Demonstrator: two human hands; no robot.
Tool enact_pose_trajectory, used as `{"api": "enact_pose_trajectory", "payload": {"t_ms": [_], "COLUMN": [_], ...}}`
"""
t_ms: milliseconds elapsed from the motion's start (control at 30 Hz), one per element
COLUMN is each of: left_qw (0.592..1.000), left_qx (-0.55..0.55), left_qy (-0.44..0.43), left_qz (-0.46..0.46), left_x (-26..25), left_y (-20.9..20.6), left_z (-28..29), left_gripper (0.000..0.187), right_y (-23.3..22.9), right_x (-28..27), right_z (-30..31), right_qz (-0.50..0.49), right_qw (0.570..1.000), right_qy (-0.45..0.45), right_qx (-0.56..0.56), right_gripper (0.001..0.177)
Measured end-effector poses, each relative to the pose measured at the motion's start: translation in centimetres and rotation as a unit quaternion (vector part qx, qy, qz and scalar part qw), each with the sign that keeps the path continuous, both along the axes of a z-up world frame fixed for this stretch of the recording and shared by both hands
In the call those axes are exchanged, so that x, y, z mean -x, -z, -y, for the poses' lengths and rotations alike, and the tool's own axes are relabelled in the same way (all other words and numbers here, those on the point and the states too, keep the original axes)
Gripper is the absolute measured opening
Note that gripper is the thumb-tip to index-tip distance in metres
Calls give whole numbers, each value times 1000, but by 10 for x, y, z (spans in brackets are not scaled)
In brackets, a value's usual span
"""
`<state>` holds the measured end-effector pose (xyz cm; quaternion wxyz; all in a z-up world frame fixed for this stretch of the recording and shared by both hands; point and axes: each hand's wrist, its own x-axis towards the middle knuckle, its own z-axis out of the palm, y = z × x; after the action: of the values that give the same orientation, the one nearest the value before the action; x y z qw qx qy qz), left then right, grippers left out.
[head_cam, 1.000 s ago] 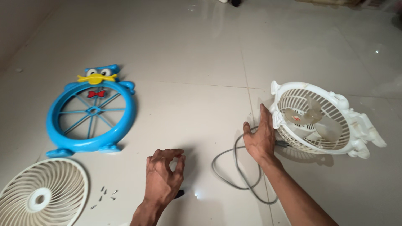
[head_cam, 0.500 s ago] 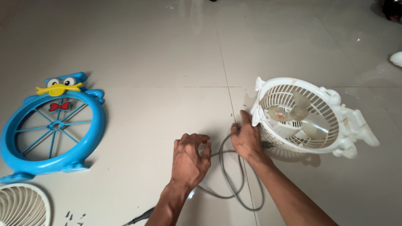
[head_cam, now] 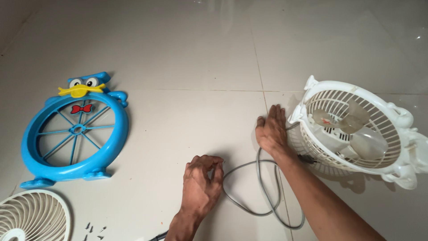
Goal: The person uses a screwdriver to remove screws from the front grille of a small electric fan. They then detach the front grille and remove the fan blade from the motor shaft, placing the components on the floor.
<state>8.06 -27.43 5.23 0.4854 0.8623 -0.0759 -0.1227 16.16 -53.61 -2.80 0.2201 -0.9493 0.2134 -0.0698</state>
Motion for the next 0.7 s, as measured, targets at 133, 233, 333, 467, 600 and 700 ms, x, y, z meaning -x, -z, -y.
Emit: {"api": "enact_pose_trajectory", "payload": {"t_ms": [133,233,333,467,600,700], "left_qw": [999,996,992,989,987,988], "left_qx": [9,23,36,19,-42,-58], "left_qy": [-29,-62,-96,-97,-75,-55], "left_qz": [43,64,71,110,134,133], "left_x": [-3,-7,-13,-26,-38,-50], "left_y": [7,13,19,24,28,31], "left_z": [-6,-12,-21,-31,-36,-31], "left_gripper": [21,22,22,21,19,20], "right_y": [-7,-12,-14,-20,-34,-46], "right_x": [12,24,37,52,50,48], "right_z": [-37,-73,-106,-124,-106,-89], "right_qz": [-67,-83,-60,-29,88,76], "right_qw": [996,989,981,968,967,982], "right_qy": [-56,-120,-181,-234,-183,-135], "right_qx": [-3,-10,-26,-86,-155,-111], "right_gripper": [70,70,67,57,45,28]}}
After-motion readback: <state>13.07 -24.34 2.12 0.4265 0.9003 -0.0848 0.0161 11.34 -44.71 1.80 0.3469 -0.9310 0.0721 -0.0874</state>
